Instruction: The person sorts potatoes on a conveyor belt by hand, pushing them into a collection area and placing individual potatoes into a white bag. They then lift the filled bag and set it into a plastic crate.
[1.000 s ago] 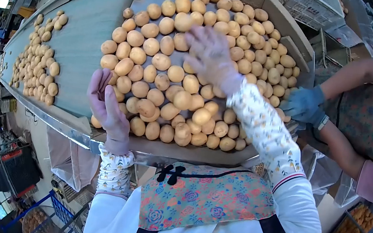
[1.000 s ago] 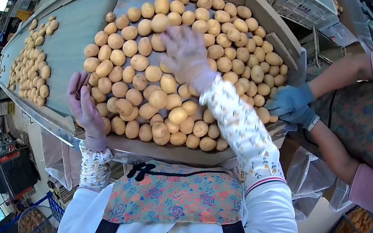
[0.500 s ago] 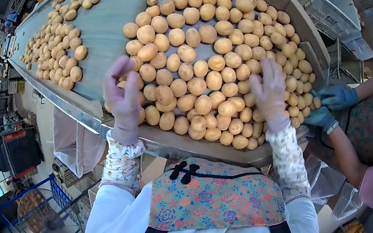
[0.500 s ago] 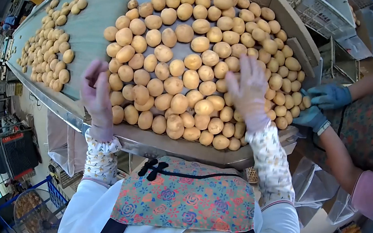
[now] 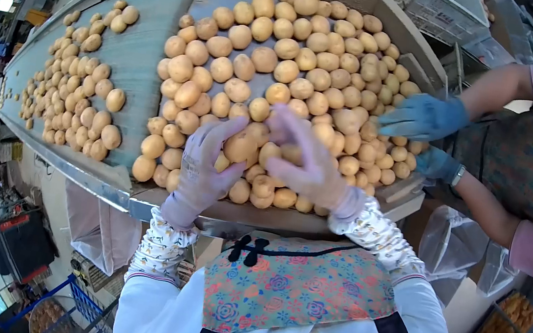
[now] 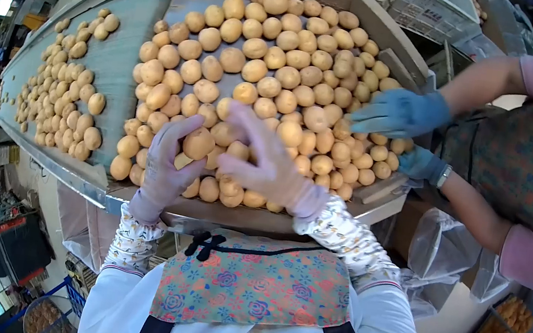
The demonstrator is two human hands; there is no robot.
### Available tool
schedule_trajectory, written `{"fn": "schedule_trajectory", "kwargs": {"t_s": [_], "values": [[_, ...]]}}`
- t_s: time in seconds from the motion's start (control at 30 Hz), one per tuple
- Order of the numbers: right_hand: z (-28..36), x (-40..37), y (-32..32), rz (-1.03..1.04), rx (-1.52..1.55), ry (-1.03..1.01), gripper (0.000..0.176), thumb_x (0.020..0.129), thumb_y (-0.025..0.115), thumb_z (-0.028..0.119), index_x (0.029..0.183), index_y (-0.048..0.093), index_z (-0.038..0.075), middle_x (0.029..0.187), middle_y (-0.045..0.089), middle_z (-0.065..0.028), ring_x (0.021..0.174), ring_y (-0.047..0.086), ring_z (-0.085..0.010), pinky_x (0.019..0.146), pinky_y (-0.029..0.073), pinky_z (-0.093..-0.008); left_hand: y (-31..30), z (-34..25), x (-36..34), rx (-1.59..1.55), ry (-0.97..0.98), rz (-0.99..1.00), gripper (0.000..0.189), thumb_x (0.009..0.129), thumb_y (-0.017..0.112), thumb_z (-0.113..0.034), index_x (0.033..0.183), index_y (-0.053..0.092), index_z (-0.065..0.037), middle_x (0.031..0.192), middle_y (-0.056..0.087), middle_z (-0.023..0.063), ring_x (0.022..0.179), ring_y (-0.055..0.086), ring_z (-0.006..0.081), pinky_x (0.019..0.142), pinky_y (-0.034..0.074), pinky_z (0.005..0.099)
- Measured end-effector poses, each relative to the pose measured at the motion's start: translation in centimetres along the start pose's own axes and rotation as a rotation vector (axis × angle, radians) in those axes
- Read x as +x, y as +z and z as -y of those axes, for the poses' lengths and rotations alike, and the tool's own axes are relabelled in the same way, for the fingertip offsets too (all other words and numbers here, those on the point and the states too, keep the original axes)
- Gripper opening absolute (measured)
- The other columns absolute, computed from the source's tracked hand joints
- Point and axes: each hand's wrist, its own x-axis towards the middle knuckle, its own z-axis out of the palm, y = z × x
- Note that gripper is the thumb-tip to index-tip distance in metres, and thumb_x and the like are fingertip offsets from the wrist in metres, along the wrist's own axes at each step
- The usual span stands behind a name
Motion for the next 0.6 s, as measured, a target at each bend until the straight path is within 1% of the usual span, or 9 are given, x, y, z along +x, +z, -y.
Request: {"fn": "schedule_trajectory", "kwargs": {"t_s": [0.03, 0.07, 0.13, 0.2, 0.3, 0.43, 0.47, 0.53, 0.6], "values": [[0.6, 0.2, 0.5, 0.123, 0.374, 0.147, 0.064, 0.096, 0.067, 0.016, 0.154, 0.044, 0.002, 0.14, 0.057, -0.0139, 0.122, 0.061, -0.0225, 0.102, 0.05, -0.0365, 0.9, 0.3, 0.3, 0.007, 0.119, -0.038, 0.075, 0.071, 0.085, -0.011, 0.14, 0.058, -0.008, 0.13, 0.065, 0.0132, 0.119, 0.062, 0.0326, 0.097, 0.052, 0.0422], [1.3, 0.3, 0.9, 0.192, 0.726, 0.339, 0.065, 0.097, 0.066, 0.012, 0.156, 0.04, 0.002, 0.141, 0.056, -0.0118, 0.123, 0.061, -0.0188, 0.101, 0.052, -0.0331, 1.2, 0.1, 0.4, -0.056, 0.137, 0.009, 0.081, 0.071, 0.084, -0.007, 0.146, 0.052, -0.005, 0.135, 0.062, 0.0154, 0.125, 0.06, 0.0335, 0.103, 0.051, 0.0418], [-0.1, 0.7, 1.0, 0.196, 0.971, 0.369, 0.067, 0.098, 0.065, 0.007, 0.158, 0.036, 0.003, 0.144, 0.055, -0.0088, 0.125, 0.058, -0.0143, 0.103, 0.052, -0.0306, 1.0, 0.0, 0.1, -0.212, 0.151, -0.006, 0.084, 0.073, 0.082, -0.006, 0.149, 0.047, -0.002, 0.139, 0.059, 0.0171, 0.127, 0.059, 0.0327, 0.106, 0.049, 0.0415], [0.2, 0.5, 0.3, 0.139, 0.967, 0.337, 0.068, 0.095, 0.068, 0.008, 0.156, 0.039, 0.001, 0.148, 0.052, -0.0121, 0.128, 0.058, -0.0197, 0.106, 0.051, -0.0339, 0.3, -0.1, 0.0, -0.326, 0.146, -0.015, 0.088, 0.075, 0.08, -0.006, 0.152, 0.04, 0.002, 0.145, 0.055, 0.0194, 0.129, 0.059, 0.0314, 0.109, 0.048, 0.0412], [0.1, 0.3, -0.2, 0.136, 1.003, 0.262, 0.066, 0.093, 0.069, 0.005, 0.153, 0.041, 0.001, 0.149, 0.05, -0.013, 0.131, 0.057, -0.0207, 0.108, 0.05, -0.0337, 0.0, 0.1, 0.0, -0.311, 0.085, -0.025, 0.088, 0.074, 0.082, -0.007, 0.152, 0.04, 0.001, 0.143, 0.057, 0.0184, 0.128, 0.06, 0.0306, 0.107, 0.05, 0.0409], [1.0, 0.4, -1.4, 0.166, 1.024, 0.222, 0.067, 0.09, 0.07, 0.004, 0.152, 0.043, 0.002, 0.148, 0.05, -0.0131, 0.136, 0.053, -0.0213, 0.112, 0.047, -0.034, 0.3, -0.1, 0.1, -0.115, 0.143, 0.023, 0.082, 0.074, 0.085, -0.013, 0.147, 0.049, 0.0, 0.132, 0.063, 0.0169, 0.113, 0.065, 0.0288, 0.097, 0.054, 0.0392], [0.3, 0.2, -1.1, 0.18, 1.053, 0.173, 0.068, 0.09, 0.07, 0.005, 0.152, 0.043, 0.002, 0.148, 0.051, -0.0132, 0.136, 0.053, -0.0216, 0.113, 0.047, -0.0346, 0.3, -0.7, 0.2, -0.122, 0.159, 0.01, 0.076, 0.075, 0.085, -0.013, 0.143, 0.054, -0.002, 0.124, 0.066, 0.0151, 0.106, 0.066, 0.0276, 0.091, 0.055, 0.0384], [0.5, 0.2, -1.2, 0.175, 1.03, 0.145, 0.069, 0.089, 0.071, 0.006, 0.152, 0.043, 0.002, 0.147, 0.051, -0.0132, 0.137, 0.052, -0.0219, 0.114, 0.045, -0.0353, 0.2, -0.7, 0.3, -0.096, 0.181, 0.031, 0.073, 0.076, 0.084, -0.012, 0.143, 0.055, -0.003, 0.12, 0.068, 0.0136, 0.104, 0.067, 0.0271, 0.091, 0.055, 0.0381], [1.6, 0.1, -1.8, 0.148, 0.925, 0.182, 0.069, 0.089, 0.072, 0.007, 0.152, 0.044, 0.001, 0.146, 0.052, -0.0131, 0.137, 0.052, -0.0218, 0.115, 0.044, -0.0356, 0.3, -0.7, 0.4, -0.097, 0.182, 0.036, 0.071, 0.077, 0.083, -0.011, 0.142, 0.056, -0.003, 0.116, 0.069, 0.0124, 0.102, 0.067, 0.0266, 0.09, 0.055, 0.0378]]}}
